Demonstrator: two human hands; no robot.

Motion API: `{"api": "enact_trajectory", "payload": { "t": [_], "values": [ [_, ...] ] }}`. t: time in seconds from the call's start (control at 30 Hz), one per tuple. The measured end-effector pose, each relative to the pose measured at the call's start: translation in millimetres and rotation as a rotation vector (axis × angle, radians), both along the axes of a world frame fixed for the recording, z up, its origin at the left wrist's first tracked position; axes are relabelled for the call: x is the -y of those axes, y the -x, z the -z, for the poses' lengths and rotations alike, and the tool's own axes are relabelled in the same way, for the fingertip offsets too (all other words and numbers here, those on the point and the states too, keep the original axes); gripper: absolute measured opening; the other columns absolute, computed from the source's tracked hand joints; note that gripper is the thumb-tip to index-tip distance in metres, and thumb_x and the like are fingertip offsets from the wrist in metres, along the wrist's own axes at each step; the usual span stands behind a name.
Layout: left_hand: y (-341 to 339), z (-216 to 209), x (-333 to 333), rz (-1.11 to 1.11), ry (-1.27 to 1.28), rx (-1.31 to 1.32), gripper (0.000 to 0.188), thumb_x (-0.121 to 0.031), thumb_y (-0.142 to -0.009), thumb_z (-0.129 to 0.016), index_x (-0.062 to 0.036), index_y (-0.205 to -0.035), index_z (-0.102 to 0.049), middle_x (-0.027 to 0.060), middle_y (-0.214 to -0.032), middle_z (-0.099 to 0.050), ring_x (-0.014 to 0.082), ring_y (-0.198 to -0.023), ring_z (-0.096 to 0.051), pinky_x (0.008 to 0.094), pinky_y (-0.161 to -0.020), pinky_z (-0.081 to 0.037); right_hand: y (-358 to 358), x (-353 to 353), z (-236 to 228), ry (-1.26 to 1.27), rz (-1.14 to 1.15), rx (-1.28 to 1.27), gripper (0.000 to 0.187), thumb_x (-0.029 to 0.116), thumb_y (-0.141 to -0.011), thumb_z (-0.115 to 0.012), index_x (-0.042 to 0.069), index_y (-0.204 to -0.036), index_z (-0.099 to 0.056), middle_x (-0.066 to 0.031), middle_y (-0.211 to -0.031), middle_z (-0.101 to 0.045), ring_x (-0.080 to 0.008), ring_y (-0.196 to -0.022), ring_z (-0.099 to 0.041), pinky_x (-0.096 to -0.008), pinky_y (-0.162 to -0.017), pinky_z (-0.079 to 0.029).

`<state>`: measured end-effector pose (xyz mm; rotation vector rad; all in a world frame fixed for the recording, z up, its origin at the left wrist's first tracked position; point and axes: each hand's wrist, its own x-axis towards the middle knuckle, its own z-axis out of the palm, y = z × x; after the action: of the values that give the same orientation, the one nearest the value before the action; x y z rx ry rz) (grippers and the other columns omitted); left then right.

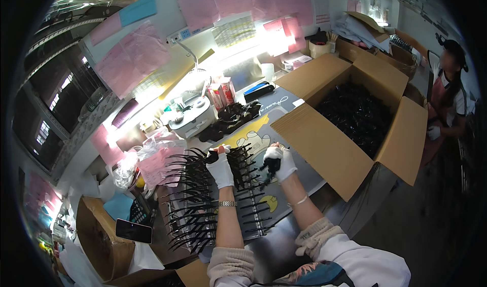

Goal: The person repeatedly picks black hair clips from a cardboard box and inserts them into slots on a metal rack. They carry the loaded rack to a nearby metal shelving unit and place it on a shelf, then return to the table to repeat the process with additional racks.

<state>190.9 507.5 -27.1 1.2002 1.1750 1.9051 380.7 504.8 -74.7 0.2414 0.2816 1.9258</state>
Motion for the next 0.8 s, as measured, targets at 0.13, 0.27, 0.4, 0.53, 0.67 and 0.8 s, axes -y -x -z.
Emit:
{"api": "enact_trajectory", "payload": {
  "t": [0.13, 0.27, 0.4, 0.53, 0.67, 0.8],
  "values": [
    [0.3, -0.9, -1.8, 0.018, 0.020, 0.023, 0.023, -0.022, -0.097, -0.068, -0.0031, -0.084, -0.063, 0.0051, -0.082, -0.070, 0.0134, -0.081, -0.066, 0.0292, -0.080, -0.051, -33.2, 47.6, -15.1, -0.145, -0.340, 0.545, 0.033, 0.035, -0.107, -0.042, 0.009, -0.092, -0.057, 0.0083, -0.054, -0.033, -0.0057, -0.044, -0.031, -0.0253, -0.044, -0.029],
    [-6.1, -4.1, -4.1, 0.010, 0.047, -0.087, 0.022, -0.019, -0.095, -0.071, -0.0019, -0.084, -0.064, 0.0033, -0.079, -0.069, 0.0112, -0.074, -0.063, 0.0263, -0.071, -0.050, -0.4, 76.6, -31.2, -0.105, -0.527, 1.205, 0.042, 0.053, -0.103, -0.048, 0.015, -0.090, -0.059, 0.0109, -0.054, -0.028, -0.0068, -0.042, -0.025, -0.0258, -0.041, -0.024],
    [-25.2, -11.0, -6.0, -0.113, 0.006, -0.490, 0.018, -0.013, -0.090, -0.073, 0.0018, -0.086, -0.064, 0.0132, -0.073, -0.065, 0.0187, -0.067, -0.065, 0.0315, -0.064, -0.050, 31.7, 91.6, -42.2, -0.009, -0.412, 1.201, 0.042, 0.057, -0.100, -0.050, 0.016, -0.093, -0.057, 0.0064, -0.058, -0.043, -0.0087, -0.045, -0.036, -0.0260, -0.043, -0.033],
    [-41.2, -18.3, -5.4, -0.123, -0.065, -0.855, 0.008, 0.000, -0.082, -0.070, 0.0019, -0.090, -0.068, 0.0181, -0.083, -0.069, 0.0359, -0.075, -0.067, 0.0375, -0.071, -0.054, 35.5, 95.8, -40.5, 0.074, -0.396, 1.161, 0.041, 0.053, -0.101, -0.050, 0.015, -0.112, -0.058, -0.0021, -0.074, -0.061, -0.0118, -0.056, -0.053, -0.0273, -0.052, -0.046],
    [-53.5, -20.3, -2.2, -0.089, -0.226, -1.119, 0.014, 0.002, -0.066, -0.066, -0.0037, -0.080, -0.067, 0.0156, -0.076, -0.065, 0.0335, -0.079, -0.066, 0.0433, -0.074, -0.053, 35.4, 91.8, -28.9, 0.117, -0.328, 1.182, 0.031, 0.047, -0.103, -0.049, 0.018, -0.109, -0.057, 0.0006, -0.074, -0.057, -0.0103, -0.056, -0.051, -0.0247, -0.049, -0.044],
    [-51.6, -10.9, -3.5, -0.036, -0.208, -1.354, 0.015, 0.000, -0.073, -0.061, -0.0054, -0.085, -0.068, 0.0143, -0.079, -0.067, 0.0327, -0.080, -0.067, 0.0415, -0.075, -0.052, 38.6, 88.8, -18.4, 0.025, -0.389, 0.976, 0.030, 0.047, -0.103, -0.051, 0.019, -0.093, -0.053, 0.0072, -0.061, -0.043, -0.0065, -0.046, -0.037, -0.0229, -0.041, -0.031]
  ]
}}
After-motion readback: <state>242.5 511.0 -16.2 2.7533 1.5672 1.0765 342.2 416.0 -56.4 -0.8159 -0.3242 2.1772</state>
